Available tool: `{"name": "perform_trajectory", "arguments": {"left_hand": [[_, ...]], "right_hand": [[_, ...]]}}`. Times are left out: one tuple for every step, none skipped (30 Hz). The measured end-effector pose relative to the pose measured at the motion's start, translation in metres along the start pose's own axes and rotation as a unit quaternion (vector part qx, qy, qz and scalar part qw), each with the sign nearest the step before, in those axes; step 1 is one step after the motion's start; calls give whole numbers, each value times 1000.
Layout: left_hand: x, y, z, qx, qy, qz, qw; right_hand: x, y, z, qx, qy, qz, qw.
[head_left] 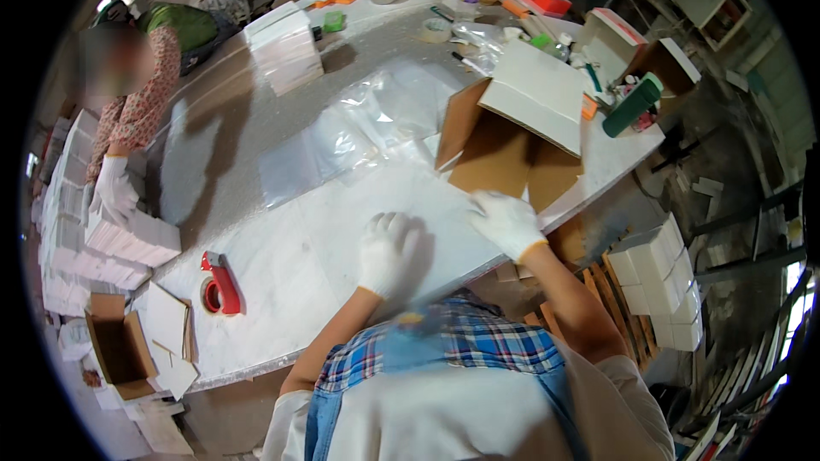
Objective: The person wraps small white rectangular tiles in plastic bags at a workbench. They place tiles into bags, fold the bags closed, and stack the wrapped units. The person also uses a utility knife to trim the edges of a stack of tiles before continuing to wrap them.
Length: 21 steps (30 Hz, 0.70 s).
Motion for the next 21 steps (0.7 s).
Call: {"name": "perform_trajectory", "arguments": {"left_hand": [[11,7,-3,8,6,-8,1000],[19,15,-10,15,10,-16,1000],[23,22,-12,22,12,-28,999],[25,24,-11,19,17,-63,998],[23,24,-9,25,25,-71,997],[20,23,-6,36,29,-80,996],[21,23,-3,44,41,-89,994],[18,21,1,67,33,-56,996],[16,18,3,85,26,-21,996],[15,13,6,107,20,12,994],[20,10,2,83,26,-20,996],[23,5,0,64,36,-52,996],[25,2,-4,42,44,-84,995],[27,-1,-5,31,60,-106,992],[28,-4,-3,41,67,-114,990],[28,-7,-2,50,74,-119,989],[29,-11,-1,59,80,-123,987],[32,-16,0,64,83,-131,986],[34,-21,0,68,85,-139,984],[37,-27,0,72,87,-148,983],[40,-33,1,90,88,-141,982]], "right_hand": [[0,-6,-8,-25,22,51,998],[-6,-13,-22,-44,28,77,996],[-14,-25,-40,-63,29,101,992],[-29,-32,-73,-46,45,99,993],[-41,-34,-103,-29,61,101,993],[-29,-43,-115,-96,66,137,984],[-18,-48,-121,-158,75,169,970],[-13,-45,-134,-151,118,64,979],[0,-45,-126,-169,183,11,969],[0,-33,-133,-157,125,-13,979],[-4,-20,-140,-145,68,-38,986],[-8,-13,-139,-144,68,-93,983],[-18,-5,-143,-127,94,-116,981],[-28,0,-147,-137,72,-134,979],[-35,2,-148,-146,48,-154,976],[-39,3,-144,-144,30,-153,977],[-41,4,-138,-141,27,-144,979],[-38,-2,-125,-143,25,-137,980],[-36,-6,-117,-145,21,-131,981],[-40,-5,-115,-134,27,-133,982],[-48,-5,-111,-127,52,-88,987]]}}
Point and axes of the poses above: each hand's wrist, its own y-axis towards the middle knuckle, its own x-axis out of the back of the hand, z = x × y, the point moved 6 cm from there along y, towards the middle knuckle, and after that the axes turned 6 degrees about z, right-handed, at the moved point
